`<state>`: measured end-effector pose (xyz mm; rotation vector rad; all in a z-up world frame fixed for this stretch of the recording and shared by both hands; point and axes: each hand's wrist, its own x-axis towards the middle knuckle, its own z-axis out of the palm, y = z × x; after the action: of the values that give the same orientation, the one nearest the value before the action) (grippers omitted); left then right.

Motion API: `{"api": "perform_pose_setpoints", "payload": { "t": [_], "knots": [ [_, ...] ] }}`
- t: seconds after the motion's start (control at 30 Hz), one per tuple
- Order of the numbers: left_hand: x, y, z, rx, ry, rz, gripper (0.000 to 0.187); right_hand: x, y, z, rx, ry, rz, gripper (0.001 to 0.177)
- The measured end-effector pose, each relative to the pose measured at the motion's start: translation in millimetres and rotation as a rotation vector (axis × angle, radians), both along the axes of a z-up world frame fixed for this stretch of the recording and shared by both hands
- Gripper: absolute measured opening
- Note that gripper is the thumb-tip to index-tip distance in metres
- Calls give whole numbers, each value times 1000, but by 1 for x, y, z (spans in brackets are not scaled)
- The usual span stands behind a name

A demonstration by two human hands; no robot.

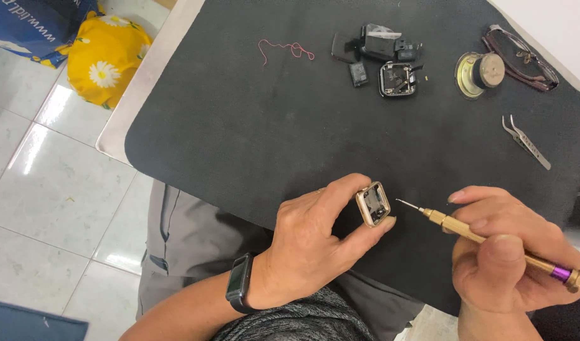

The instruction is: The person uses a precision screwdriver to work on the internal components of a disassembled smartwatch. They manipulate small parts within the watch casing, occasionally using their fingers to adjust components, while other watch parts and tools lie on the black mat.

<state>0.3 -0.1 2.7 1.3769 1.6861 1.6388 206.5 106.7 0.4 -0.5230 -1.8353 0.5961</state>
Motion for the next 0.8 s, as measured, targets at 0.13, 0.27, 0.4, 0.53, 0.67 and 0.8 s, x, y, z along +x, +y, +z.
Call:
{"api": "perform_pose_setpoints", "payload": {
  "t": [0.13,0.27,0.4,0.53,0.67,0.8],
  "knots": [
    [0,0,-1,15,3,-3,25,0,-1,0,9,-3,-15,34],
    [1,0,-2,-8,18,2,27,0,-3,3,-11,-21,-25,35],
    [0,0,-2,27,15,-3,27,-1,-3,3,-12,-35,-34,36],
    [0,-1,-3,22,24,-13,27,2,-3,2,-8,-47,-37,32],
    [0,-1,-3,28,5,-13,24,0,-3,1,7,-4,-24,33],
    [0,-2,-4,27,7,-14,25,1,-6,4,-35,-47,-48,34]
  ]
}}
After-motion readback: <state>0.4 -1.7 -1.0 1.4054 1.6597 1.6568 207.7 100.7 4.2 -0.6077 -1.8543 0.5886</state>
